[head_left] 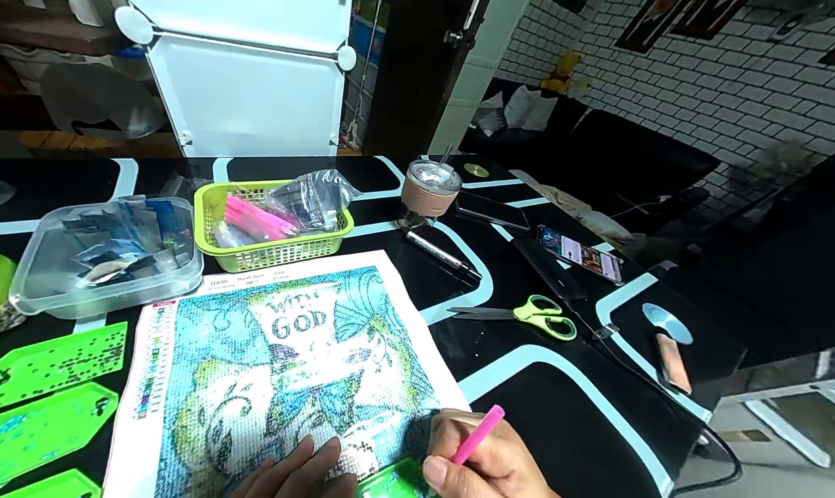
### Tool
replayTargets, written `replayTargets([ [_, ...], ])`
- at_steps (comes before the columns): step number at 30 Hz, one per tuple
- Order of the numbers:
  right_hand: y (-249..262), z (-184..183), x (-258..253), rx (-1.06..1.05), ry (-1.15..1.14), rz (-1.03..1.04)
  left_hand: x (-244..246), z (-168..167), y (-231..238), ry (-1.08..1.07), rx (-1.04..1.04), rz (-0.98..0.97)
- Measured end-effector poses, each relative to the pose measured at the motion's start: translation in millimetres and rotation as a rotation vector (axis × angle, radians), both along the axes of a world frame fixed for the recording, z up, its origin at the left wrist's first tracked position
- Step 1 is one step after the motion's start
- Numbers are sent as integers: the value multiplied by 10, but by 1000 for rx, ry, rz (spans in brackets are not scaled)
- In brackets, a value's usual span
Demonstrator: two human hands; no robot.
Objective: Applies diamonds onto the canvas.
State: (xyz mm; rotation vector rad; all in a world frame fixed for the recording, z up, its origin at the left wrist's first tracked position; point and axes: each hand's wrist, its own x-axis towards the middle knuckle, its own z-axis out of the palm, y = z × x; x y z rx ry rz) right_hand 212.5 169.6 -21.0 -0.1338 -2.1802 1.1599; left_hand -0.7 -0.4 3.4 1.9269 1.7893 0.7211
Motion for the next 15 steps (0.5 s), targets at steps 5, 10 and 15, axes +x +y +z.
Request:
replayTargets([
  [5, -15, 14, -10, 1, -24, 16, -4, -9, -5, 3, 7, -2],
  [10, -12, 14, -14, 12, -37, 16, -1, -28, -6, -1, 20, 6],
  [15, 5, -2, -8, -73, -9, 21, -6, -20, -2, 8, 17, -2],
])
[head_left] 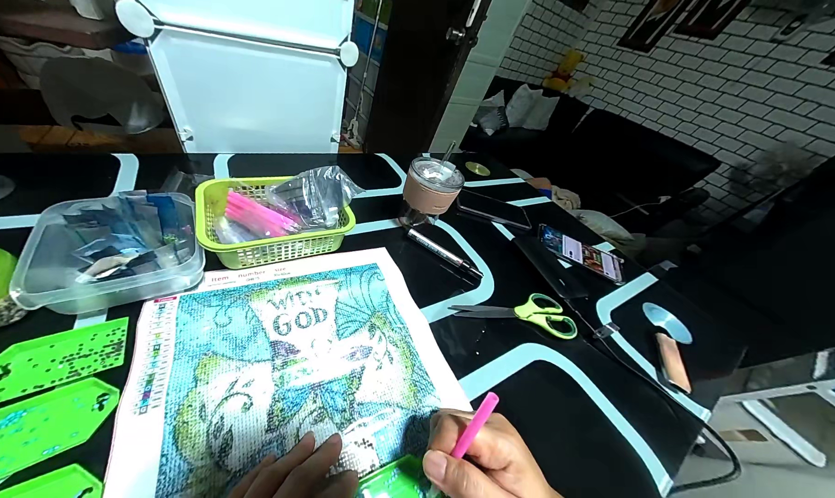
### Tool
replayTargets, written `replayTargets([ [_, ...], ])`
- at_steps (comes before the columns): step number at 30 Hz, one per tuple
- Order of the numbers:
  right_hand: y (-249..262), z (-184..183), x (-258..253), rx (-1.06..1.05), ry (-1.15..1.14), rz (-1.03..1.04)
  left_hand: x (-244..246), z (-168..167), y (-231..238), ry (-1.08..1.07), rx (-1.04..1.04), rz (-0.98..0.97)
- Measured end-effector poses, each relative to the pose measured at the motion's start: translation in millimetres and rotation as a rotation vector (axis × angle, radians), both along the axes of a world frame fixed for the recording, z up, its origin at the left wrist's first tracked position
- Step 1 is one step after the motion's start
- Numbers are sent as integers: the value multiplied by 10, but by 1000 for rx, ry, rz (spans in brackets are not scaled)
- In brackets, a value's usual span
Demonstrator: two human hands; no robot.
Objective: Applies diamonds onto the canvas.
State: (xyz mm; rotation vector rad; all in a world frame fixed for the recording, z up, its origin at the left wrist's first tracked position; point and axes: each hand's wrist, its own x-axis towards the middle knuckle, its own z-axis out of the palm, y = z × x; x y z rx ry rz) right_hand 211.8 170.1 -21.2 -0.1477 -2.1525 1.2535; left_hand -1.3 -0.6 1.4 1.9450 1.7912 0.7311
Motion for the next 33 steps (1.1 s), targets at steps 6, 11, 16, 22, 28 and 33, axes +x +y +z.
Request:
replayTargets([
  [6, 31, -51, -26, -222, 56, -142, 2, 9, 1, -2, 0, 1],
  [11, -29, -2, -25, -41, -22, -57, 0, 7, -2, 1, -7, 3],
  [16, -29, -13, -30, -10, -24, -54, 2, -1, -2, 2, 2, 3],
  [22, -27, -16, -33, 7, -32, -47, 1, 8, 0, 2, -3, 3],
  [28, -11, -18, -24, -82, -8, -47, -3, 16, 1, 4, -5, -3],
  [33, 28, -48, -83, -235, 69, -216, 4, 15, 2, 10, -14, 5],
])
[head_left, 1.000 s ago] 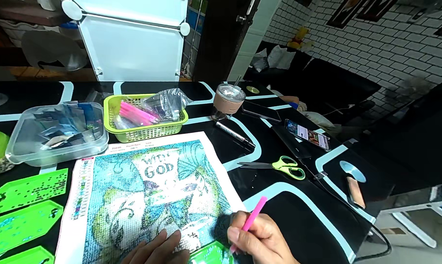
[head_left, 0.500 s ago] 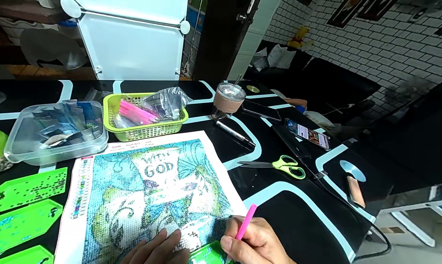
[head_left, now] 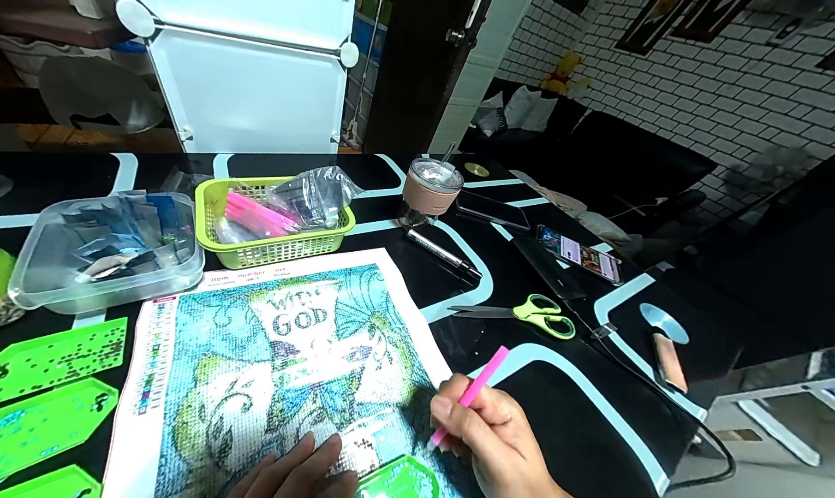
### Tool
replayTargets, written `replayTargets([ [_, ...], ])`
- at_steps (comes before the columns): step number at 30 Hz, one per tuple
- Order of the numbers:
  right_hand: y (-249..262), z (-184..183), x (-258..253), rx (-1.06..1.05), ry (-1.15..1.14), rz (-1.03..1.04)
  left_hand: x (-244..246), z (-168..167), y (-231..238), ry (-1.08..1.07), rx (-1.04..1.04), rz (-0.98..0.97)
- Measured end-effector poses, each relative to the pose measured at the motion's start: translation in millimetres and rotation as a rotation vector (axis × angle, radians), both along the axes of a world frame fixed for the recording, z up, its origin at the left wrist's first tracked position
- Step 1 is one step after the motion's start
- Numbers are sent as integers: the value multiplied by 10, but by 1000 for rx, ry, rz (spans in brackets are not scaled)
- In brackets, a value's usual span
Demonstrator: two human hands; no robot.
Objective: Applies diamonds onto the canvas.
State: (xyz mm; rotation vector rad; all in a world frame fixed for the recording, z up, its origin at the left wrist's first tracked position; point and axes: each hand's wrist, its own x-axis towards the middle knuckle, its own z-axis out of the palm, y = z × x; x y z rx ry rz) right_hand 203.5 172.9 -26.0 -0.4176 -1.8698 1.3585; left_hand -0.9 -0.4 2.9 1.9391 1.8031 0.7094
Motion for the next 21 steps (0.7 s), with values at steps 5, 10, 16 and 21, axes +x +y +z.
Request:
replayTargets([
  [5, 64, -36, -80, 90, -30, -94, 2, 7, 1, 12, -2, -3],
  [10, 81, -48, -77, 157, -66, -130, 8, 5, -2, 5, 1, 0],
  [16, 81, -49, -80, 169, -85, -121, 2, 3, -1, 0, 1, -6],
  [21, 70, -43, -67, 290, -152, -142, -3, 6, 0, -4, -2, -8],
])
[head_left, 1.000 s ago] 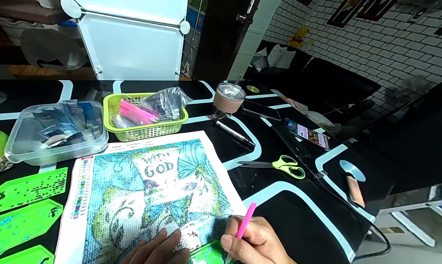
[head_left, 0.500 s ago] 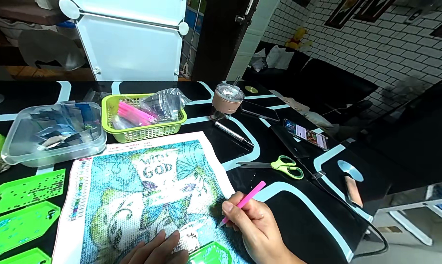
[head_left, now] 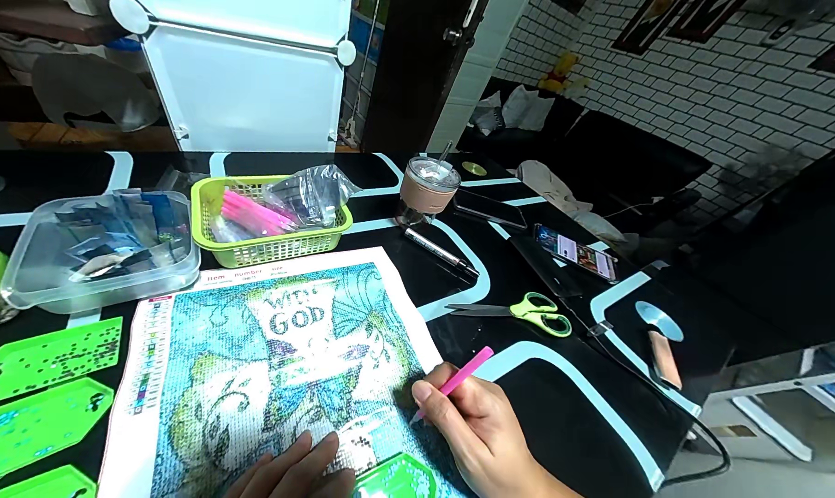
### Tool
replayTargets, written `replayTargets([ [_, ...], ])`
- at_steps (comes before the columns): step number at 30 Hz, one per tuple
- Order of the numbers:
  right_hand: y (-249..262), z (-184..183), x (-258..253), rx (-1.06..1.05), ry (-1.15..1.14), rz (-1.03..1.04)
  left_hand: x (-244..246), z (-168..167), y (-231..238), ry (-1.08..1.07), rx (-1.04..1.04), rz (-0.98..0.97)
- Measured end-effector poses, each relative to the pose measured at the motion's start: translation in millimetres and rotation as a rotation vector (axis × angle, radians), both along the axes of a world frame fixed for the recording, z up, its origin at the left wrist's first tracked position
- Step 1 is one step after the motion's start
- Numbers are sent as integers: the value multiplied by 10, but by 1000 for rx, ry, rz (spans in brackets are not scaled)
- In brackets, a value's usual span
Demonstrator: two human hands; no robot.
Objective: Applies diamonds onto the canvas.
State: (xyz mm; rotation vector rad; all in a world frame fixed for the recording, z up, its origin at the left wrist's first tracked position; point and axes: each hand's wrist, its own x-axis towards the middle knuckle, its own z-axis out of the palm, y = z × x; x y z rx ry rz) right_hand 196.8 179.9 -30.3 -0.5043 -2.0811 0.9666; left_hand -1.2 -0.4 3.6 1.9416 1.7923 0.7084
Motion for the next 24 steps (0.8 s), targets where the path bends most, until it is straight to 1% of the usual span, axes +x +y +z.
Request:
replayTargets([
  [2, -7, 7, 6, 71, -31, -5, -1, 4, 4, -2, -6, 0],
  [4, -9, 2, 12, 97, -40, -2, -4, 4, 3, -5, -3, -1],
  [6, -6, 3, 20, 30, -19, 12, -4, -1, -1, -4, 3, -5],
  [9, 9, 11, 42, -161, 88, 53, 0, -6, -3, -1, 1, -1],
  [11, 1, 18, 46, -205, 161, 58, 5, -8, -3, -8, 0, 2],
  [16, -39, 11, 46, -180, 163, 179, 6, -1, -2, -7, -3, 8],
  [21, -48, 14, 52, -187, 147, 109, 5, -6, -2, -5, -2, 7],
  [24, -83, 49, 109, -154, 107, 218, 5, -9, -2, -7, 4, 7],
])
